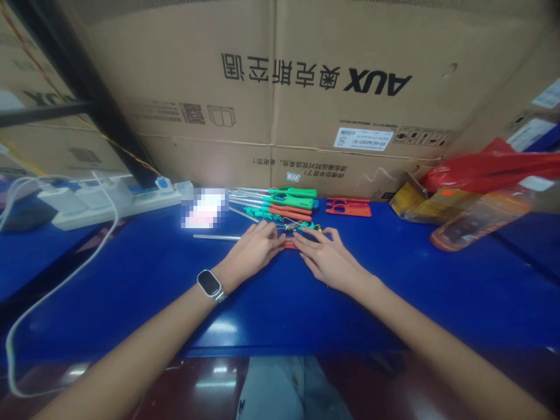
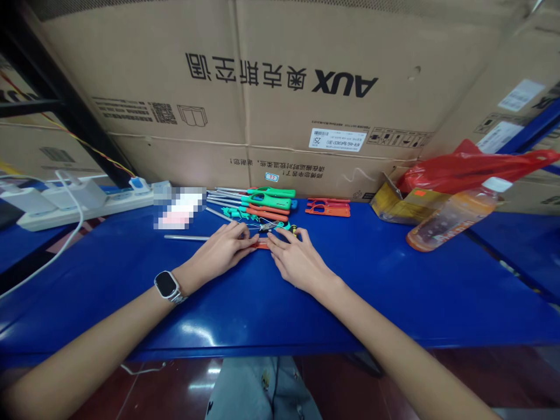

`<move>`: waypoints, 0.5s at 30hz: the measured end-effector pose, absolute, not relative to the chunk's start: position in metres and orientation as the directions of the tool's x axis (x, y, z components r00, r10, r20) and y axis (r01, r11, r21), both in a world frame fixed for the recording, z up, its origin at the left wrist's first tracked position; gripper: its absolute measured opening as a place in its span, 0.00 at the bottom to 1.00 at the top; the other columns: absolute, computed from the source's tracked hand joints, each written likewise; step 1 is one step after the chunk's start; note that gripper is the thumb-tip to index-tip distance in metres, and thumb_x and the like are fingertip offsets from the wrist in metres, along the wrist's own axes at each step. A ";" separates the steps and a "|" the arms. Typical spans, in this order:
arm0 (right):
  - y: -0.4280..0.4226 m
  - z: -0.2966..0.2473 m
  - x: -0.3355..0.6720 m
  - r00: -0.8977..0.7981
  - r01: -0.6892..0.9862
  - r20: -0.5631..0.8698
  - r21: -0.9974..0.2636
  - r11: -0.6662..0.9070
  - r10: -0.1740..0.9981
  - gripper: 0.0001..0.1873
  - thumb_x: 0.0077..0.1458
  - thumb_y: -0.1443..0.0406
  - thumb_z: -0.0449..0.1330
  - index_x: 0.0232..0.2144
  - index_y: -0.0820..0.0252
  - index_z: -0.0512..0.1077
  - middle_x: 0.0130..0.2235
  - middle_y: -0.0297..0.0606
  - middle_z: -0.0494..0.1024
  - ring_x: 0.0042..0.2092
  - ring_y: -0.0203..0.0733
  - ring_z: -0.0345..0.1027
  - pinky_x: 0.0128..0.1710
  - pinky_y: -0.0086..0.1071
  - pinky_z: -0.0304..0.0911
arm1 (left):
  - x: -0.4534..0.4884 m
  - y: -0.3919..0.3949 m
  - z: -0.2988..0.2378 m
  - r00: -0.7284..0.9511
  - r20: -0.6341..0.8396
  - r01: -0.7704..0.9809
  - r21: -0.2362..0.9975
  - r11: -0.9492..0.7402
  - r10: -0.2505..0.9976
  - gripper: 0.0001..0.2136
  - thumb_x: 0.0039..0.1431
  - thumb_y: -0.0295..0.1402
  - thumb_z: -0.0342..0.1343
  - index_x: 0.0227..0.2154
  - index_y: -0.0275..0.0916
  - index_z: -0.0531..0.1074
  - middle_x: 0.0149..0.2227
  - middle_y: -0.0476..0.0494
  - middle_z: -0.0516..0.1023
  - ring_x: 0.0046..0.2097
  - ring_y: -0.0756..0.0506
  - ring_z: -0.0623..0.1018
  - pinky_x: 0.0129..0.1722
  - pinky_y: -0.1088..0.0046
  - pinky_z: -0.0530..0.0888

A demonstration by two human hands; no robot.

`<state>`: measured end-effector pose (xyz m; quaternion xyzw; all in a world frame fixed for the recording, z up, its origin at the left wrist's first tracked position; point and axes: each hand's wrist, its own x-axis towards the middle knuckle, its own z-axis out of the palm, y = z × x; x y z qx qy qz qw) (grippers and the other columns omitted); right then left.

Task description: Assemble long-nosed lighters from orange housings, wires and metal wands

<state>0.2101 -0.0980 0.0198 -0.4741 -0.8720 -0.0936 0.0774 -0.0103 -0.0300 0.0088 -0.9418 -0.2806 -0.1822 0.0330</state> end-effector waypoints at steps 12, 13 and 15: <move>-0.068 0.028 0.210 -0.350 0.918 0.350 -0.058 0.393 0.869 0.13 0.65 0.63 0.54 0.41 0.60 0.79 0.41 0.44 0.80 0.44 0.48 0.67 0.42 0.40 0.54 | -0.027 -0.024 0.018 0.647 0.477 0.531 0.278 -0.801 0.595 0.13 0.67 0.38 0.52 0.49 0.39 0.75 0.39 0.42 0.71 0.43 0.42 0.70 0.43 0.63 0.71; -0.061 0.031 0.208 -0.362 0.916 0.311 -0.055 0.396 0.879 0.12 0.64 0.64 0.55 0.42 0.58 0.79 0.41 0.44 0.79 0.44 0.48 0.67 0.42 0.40 0.53 | -0.031 -0.021 0.019 0.622 0.484 0.542 0.300 -0.785 0.615 0.12 0.68 0.37 0.51 0.45 0.39 0.76 0.37 0.42 0.71 0.42 0.42 0.70 0.42 0.64 0.71; -0.048 0.036 0.204 -0.376 0.918 0.231 -0.038 0.394 0.897 0.12 0.63 0.64 0.57 0.44 0.55 0.79 0.41 0.43 0.79 0.46 0.49 0.67 0.42 0.40 0.53 | -0.039 -0.016 0.020 0.588 0.489 0.559 0.329 -0.761 0.644 0.11 0.68 0.37 0.51 0.39 0.38 0.77 0.36 0.44 0.70 0.40 0.44 0.70 0.42 0.64 0.70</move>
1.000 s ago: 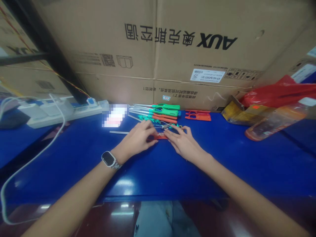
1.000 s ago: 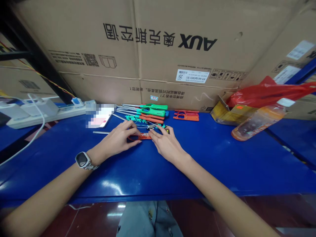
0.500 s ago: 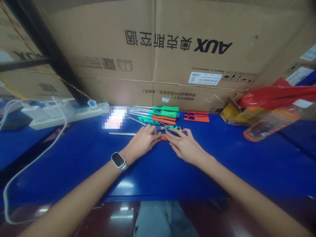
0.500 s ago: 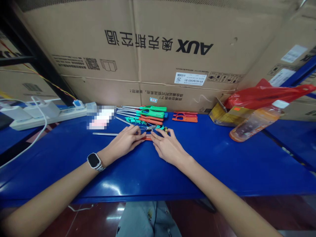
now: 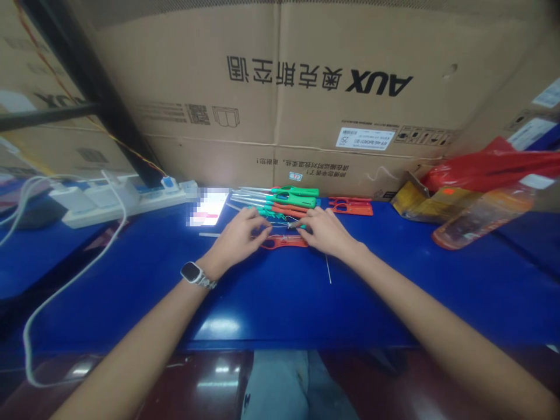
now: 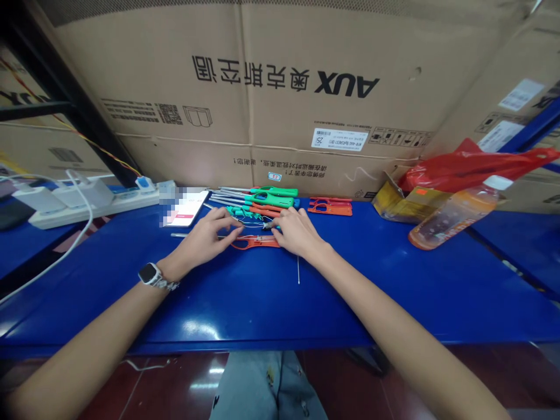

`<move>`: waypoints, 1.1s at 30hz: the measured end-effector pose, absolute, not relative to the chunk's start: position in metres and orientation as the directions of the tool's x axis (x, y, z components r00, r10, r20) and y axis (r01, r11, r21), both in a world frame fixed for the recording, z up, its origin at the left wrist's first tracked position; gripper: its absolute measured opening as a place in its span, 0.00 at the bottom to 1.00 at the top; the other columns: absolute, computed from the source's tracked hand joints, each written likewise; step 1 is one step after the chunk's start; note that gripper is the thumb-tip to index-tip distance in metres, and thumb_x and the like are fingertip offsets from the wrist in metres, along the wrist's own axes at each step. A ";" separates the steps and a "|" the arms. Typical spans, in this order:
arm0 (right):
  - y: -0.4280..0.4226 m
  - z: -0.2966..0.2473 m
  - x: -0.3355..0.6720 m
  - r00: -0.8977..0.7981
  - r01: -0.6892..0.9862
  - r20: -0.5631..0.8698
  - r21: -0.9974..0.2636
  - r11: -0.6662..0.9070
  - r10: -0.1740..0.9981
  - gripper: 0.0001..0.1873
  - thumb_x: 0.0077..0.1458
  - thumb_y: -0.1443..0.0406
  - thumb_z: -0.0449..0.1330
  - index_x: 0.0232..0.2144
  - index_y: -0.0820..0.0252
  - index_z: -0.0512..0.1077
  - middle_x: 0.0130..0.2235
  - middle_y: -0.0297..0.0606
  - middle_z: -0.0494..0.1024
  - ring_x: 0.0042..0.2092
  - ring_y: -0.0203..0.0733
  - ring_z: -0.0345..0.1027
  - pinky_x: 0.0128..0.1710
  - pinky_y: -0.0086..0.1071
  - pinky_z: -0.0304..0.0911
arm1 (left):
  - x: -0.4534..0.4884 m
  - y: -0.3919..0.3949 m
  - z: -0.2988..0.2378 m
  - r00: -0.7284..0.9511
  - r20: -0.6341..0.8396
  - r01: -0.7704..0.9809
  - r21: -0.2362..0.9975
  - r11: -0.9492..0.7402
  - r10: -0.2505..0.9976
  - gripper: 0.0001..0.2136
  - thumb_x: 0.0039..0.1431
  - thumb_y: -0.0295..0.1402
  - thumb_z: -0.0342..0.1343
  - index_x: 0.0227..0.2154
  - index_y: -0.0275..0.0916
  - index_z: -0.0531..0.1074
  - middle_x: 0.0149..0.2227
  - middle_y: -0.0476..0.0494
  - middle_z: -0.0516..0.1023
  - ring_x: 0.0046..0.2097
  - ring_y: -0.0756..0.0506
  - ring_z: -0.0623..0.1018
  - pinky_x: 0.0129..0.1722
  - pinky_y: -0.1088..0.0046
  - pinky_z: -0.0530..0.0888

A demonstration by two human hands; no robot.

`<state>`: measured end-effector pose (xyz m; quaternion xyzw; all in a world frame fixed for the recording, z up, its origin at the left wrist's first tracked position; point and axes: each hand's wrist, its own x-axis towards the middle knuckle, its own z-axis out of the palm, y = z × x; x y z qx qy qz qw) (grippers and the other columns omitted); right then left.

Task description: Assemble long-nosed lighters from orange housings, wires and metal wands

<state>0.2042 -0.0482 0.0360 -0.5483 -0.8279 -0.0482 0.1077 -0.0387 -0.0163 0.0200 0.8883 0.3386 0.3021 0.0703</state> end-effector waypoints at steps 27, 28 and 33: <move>-0.027 0.049 0.217 -0.295 0.475 0.081 -0.852 0.219 0.952 0.13 0.50 0.56 0.66 0.28 0.62 0.77 0.26 0.37 0.79 0.27 0.36 0.70 0.28 0.31 0.62 | -0.044 -0.007 0.019 0.529 0.470 0.539 0.457 -0.708 0.706 0.09 0.66 0.35 0.53 0.40 0.40 0.77 0.38 0.44 0.72 0.42 0.43 0.72 0.43 0.65 0.71; -0.025 0.049 0.218 -0.276 0.446 0.077 -0.873 0.198 0.958 0.14 0.49 0.55 0.67 0.28 0.62 0.77 0.26 0.38 0.79 0.27 0.37 0.70 0.29 0.31 0.63 | -0.045 -0.007 0.018 0.536 0.465 0.548 0.443 -0.710 0.704 0.09 0.66 0.35 0.54 0.41 0.40 0.77 0.39 0.43 0.73 0.43 0.42 0.72 0.43 0.64 0.71; -0.015 0.053 0.218 -0.210 0.412 0.102 -0.892 0.183 0.972 0.15 0.50 0.55 0.67 0.25 0.61 0.74 0.24 0.35 0.77 0.26 0.36 0.70 0.29 0.32 0.64 | -0.045 -0.003 0.012 0.592 0.391 0.632 0.317 -0.707 0.705 0.12 0.67 0.35 0.52 0.50 0.41 0.72 0.49 0.41 0.76 0.49 0.39 0.72 0.49 0.59 0.70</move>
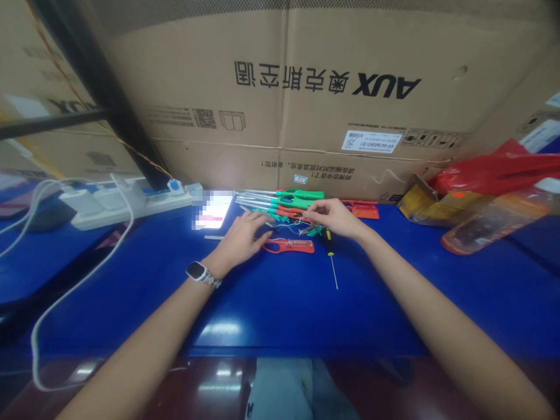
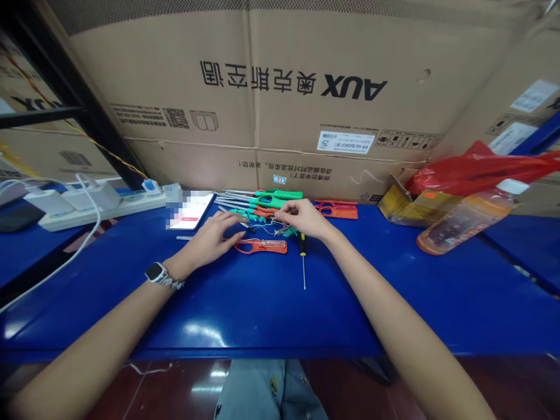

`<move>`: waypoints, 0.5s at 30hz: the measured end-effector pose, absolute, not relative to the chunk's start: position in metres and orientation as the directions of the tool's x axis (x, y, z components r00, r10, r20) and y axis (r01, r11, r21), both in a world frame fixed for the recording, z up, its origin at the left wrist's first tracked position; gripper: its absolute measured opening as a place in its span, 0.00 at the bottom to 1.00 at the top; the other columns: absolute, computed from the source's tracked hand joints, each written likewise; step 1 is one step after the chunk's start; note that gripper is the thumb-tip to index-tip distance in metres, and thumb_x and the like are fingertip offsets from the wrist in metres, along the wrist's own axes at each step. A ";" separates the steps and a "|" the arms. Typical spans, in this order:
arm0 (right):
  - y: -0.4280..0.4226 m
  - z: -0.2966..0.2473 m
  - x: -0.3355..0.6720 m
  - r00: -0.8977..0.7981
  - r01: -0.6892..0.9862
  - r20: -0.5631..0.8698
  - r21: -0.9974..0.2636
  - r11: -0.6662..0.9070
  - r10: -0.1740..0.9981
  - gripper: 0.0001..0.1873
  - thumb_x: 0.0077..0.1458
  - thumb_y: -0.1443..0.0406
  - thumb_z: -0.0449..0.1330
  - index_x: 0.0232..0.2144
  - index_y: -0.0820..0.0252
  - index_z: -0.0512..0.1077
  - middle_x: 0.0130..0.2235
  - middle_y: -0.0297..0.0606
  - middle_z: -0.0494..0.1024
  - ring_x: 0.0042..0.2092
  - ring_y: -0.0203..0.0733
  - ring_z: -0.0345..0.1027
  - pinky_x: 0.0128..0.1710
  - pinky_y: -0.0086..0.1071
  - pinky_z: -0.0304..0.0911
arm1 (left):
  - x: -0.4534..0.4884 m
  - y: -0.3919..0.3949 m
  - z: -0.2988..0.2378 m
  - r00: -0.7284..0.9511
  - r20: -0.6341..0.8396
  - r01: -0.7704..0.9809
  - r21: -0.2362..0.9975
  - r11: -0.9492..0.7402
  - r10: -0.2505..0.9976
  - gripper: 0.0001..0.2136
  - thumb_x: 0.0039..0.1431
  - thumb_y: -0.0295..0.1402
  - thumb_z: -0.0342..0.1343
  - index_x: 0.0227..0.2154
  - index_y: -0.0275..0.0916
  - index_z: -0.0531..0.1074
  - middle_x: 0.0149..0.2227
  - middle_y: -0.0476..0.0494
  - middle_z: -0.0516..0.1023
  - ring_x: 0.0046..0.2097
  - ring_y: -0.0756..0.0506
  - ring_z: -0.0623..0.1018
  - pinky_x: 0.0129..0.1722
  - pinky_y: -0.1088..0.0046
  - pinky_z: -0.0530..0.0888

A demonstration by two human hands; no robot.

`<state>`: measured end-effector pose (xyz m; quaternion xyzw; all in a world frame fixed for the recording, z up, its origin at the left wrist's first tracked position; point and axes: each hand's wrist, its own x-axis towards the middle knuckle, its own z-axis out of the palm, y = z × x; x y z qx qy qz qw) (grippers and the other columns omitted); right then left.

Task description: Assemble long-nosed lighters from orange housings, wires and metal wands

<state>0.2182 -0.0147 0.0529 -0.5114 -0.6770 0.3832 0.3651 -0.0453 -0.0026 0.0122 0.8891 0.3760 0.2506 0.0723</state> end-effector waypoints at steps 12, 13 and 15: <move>-0.031 0.031 0.215 -0.376 0.677 0.193 -0.611 0.411 0.906 0.06 0.56 0.64 0.62 0.30 0.60 0.77 0.29 0.36 0.81 0.32 0.39 0.74 0.38 0.34 0.64 | -0.043 0.001 0.008 0.557 0.256 0.793 0.117 -0.598 0.790 0.18 0.69 0.38 0.44 0.53 0.39 0.75 0.53 0.38 0.75 0.53 0.35 0.71 0.47 0.55 0.68; -0.031 0.031 0.215 -0.377 0.711 0.192 -0.566 0.416 0.906 0.05 0.56 0.65 0.62 0.31 0.59 0.77 0.29 0.35 0.81 0.33 0.39 0.74 0.39 0.35 0.64 | -0.043 0.001 0.008 0.549 0.256 0.801 0.111 -0.589 0.796 0.18 0.69 0.38 0.44 0.53 0.39 0.75 0.53 0.38 0.75 0.53 0.35 0.71 0.47 0.55 0.68; -0.027 0.033 0.215 -0.355 0.768 0.222 -0.484 0.418 0.908 0.05 0.54 0.67 0.62 0.33 0.58 0.78 0.32 0.36 0.81 0.36 0.41 0.74 0.39 0.35 0.62 | -0.042 0.000 0.008 0.543 0.252 0.808 0.102 -0.580 0.801 0.19 0.70 0.37 0.44 0.53 0.40 0.75 0.53 0.38 0.75 0.52 0.35 0.71 0.46 0.55 0.68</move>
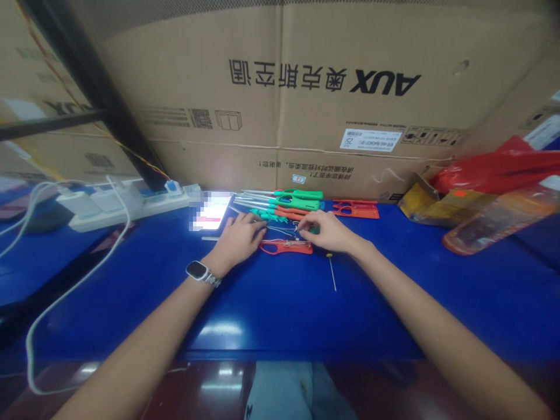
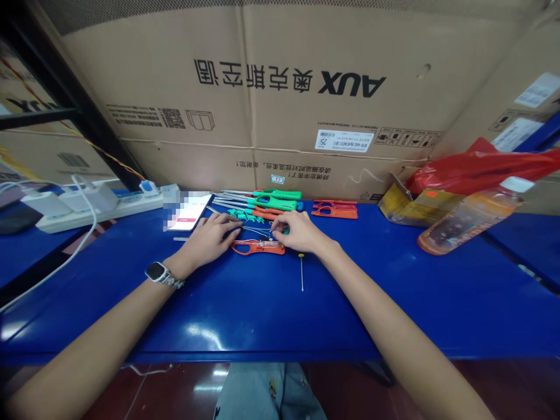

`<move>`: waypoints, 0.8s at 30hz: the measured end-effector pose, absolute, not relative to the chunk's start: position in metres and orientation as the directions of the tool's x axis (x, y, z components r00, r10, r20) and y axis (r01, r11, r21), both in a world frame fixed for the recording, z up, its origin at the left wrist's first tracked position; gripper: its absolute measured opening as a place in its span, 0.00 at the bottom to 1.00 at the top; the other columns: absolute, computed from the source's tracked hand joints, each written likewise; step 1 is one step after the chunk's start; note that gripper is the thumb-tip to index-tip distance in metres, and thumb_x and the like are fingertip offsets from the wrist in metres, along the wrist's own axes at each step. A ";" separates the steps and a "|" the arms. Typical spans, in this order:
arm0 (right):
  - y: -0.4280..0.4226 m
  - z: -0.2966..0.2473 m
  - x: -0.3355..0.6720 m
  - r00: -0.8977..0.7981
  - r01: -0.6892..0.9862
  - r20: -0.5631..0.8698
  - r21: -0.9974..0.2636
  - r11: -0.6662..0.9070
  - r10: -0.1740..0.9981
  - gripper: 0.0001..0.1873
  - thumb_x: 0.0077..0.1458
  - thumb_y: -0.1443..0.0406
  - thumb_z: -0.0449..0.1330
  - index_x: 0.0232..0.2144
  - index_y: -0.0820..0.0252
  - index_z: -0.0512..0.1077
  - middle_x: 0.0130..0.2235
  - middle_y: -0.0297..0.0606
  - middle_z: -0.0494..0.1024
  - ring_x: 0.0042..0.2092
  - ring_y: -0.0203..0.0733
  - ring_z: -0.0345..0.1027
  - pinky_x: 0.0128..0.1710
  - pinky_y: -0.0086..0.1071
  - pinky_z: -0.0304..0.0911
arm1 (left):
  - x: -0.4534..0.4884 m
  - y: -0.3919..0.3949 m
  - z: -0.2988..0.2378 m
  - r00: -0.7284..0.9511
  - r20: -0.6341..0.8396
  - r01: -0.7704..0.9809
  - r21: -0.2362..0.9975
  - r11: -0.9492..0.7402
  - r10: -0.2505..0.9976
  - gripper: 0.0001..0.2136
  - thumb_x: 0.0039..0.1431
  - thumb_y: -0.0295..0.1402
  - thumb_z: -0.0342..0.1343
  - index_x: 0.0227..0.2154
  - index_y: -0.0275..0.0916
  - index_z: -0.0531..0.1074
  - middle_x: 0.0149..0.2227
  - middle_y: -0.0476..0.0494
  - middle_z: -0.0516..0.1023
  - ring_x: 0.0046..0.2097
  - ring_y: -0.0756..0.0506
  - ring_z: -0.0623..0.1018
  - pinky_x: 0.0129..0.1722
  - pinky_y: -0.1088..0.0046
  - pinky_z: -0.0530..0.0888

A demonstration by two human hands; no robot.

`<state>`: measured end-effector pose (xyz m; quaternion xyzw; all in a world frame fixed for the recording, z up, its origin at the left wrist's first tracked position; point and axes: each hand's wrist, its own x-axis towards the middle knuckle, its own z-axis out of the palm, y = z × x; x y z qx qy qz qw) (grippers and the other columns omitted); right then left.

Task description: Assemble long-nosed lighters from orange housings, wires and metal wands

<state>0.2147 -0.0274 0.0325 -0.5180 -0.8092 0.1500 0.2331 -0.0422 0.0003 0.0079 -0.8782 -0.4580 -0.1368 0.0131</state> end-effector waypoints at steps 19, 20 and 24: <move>0.002 0.069 0.204 -0.312 0.604 0.015 -0.768 0.211 0.950 0.10 0.52 0.61 0.66 0.24 0.60 0.76 0.22 0.33 0.73 0.24 0.34 0.63 0.26 0.32 0.57 | -0.036 -0.010 0.020 0.527 0.462 0.647 0.325 -0.689 0.713 0.11 0.68 0.34 0.49 0.46 0.39 0.74 0.43 0.41 0.74 0.46 0.40 0.72 0.47 0.59 0.70; -0.003 0.068 0.205 -0.317 0.515 0.001 -0.840 0.173 0.948 0.10 0.51 0.59 0.67 0.24 0.60 0.76 0.23 0.33 0.74 0.25 0.34 0.64 0.26 0.32 0.58 | -0.035 -0.011 0.020 0.520 0.492 0.609 0.361 -0.707 0.699 0.10 0.67 0.33 0.50 0.46 0.39 0.74 0.43 0.41 0.75 0.46 0.41 0.72 0.48 0.59 0.71; -0.023 0.062 0.201 -0.303 0.209 -0.024 -0.977 0.042 0.953 0.12 0.48 0.57 0.70 0.25 0.60 0.76 0.25 0.35 0.78 0.26 0.33 0.66 0.26 0.30 0.59 | -0.028 -0.023 0.023 0.489 0.568 0.440 0.496 -0.749 0.662 0.08 0.63 0.37 0.57 0.41 0.39 0.73 0.40 0.44 0.76 0.43 0.44 0.75 0.42 0.65 0.74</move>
